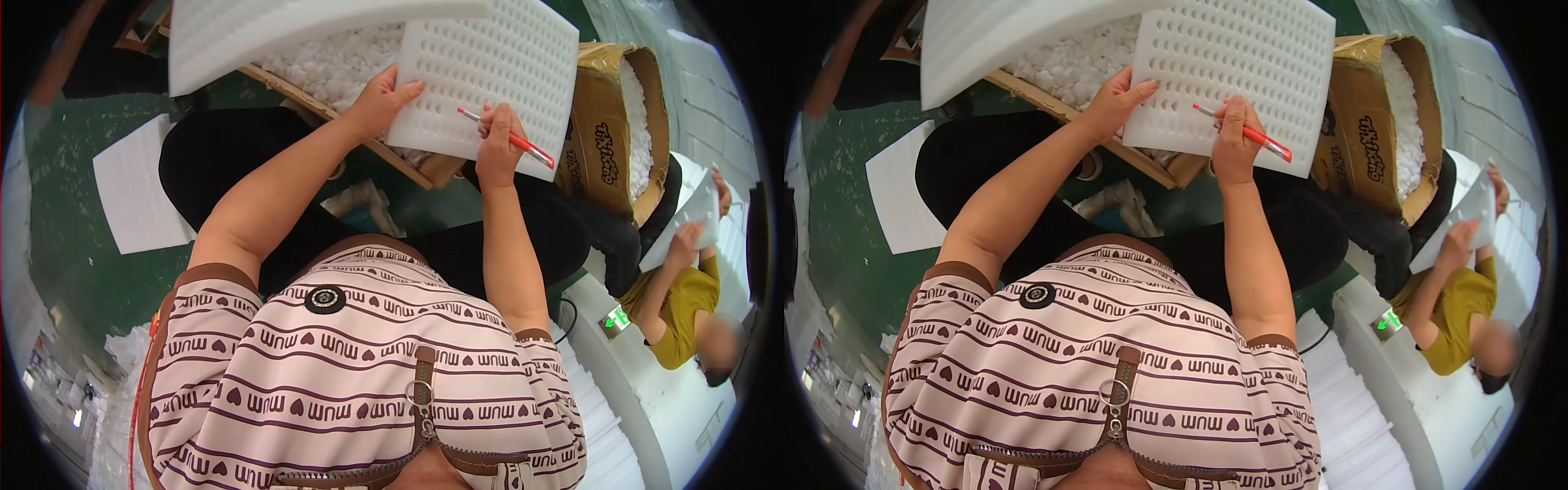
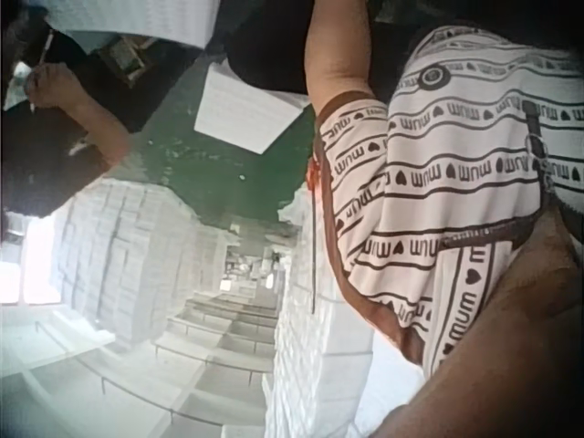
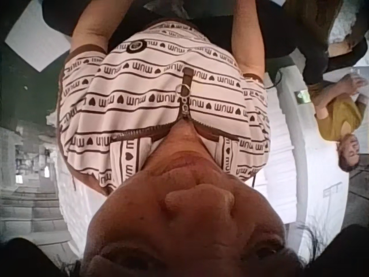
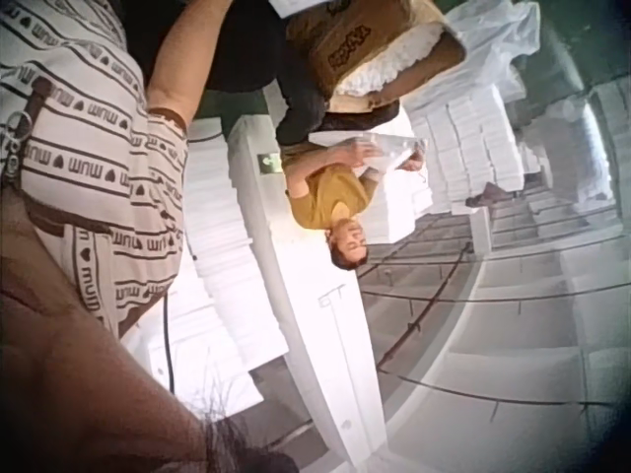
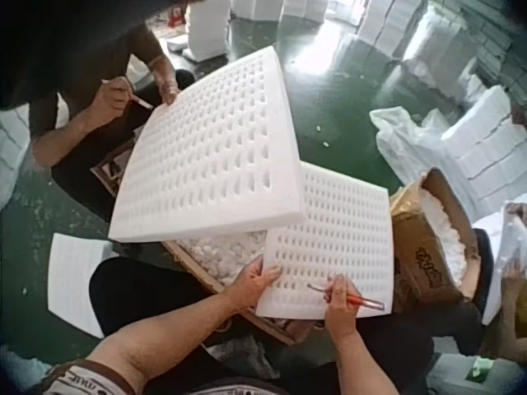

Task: The person is marking dots on a foam insert using a red pen and then placing the insert into a cardboard box.

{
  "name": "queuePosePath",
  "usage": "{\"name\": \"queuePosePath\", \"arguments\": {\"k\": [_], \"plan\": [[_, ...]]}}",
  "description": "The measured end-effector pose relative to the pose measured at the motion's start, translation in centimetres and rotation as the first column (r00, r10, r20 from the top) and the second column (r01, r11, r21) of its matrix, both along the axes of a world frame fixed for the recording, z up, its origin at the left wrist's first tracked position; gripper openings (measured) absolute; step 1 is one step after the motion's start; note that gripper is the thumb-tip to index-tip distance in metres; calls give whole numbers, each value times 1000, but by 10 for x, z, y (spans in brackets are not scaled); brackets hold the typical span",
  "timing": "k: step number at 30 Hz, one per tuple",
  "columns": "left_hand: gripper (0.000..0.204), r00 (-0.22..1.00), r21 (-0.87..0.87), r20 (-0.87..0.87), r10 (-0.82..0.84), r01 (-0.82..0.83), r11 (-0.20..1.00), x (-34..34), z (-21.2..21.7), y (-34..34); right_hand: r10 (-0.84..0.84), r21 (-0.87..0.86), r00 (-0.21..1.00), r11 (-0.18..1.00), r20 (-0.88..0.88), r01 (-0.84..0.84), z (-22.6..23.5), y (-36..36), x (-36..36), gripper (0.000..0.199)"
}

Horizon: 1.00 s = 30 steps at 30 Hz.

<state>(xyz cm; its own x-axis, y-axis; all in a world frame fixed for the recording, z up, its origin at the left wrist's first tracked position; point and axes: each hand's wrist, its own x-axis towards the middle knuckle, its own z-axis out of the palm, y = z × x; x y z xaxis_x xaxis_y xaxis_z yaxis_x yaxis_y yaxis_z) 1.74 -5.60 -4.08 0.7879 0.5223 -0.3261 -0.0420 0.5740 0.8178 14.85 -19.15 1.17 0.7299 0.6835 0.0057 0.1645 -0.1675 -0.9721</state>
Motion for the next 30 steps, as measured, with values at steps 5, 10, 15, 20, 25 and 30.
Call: {"name": "queuePosePath", "arguments": {"k": [5,10,15,20,25,30], "plan": [[26,999,-3,35,-6,6,1000,2,-4,-2,139,-81,906,990,399,-115,-16,4,2,18],[27,1000,13,28,8,-8,1000,1,-5,-1,297,-194,838,953,457,-232,-19,16,5,16],[26,1000,13,7,24,-24,1000,0,-2,0,14,-22,997,1000,78,-12,-5,-3,7,17],[26,999,15,35,8,-9,1000,1,-3,-1,109,-94,916,992,386,-78,-17,-3,9,18],[27,1000,18,29,9,-10,1000,0,-3,0,263,-165,841,964,473,-208,-8,8,5,19],[28,1000,10,18,8,-9,1000,-1,-2,3,-53,-2,993,999,104,54,-2,-8,9,22]]}}
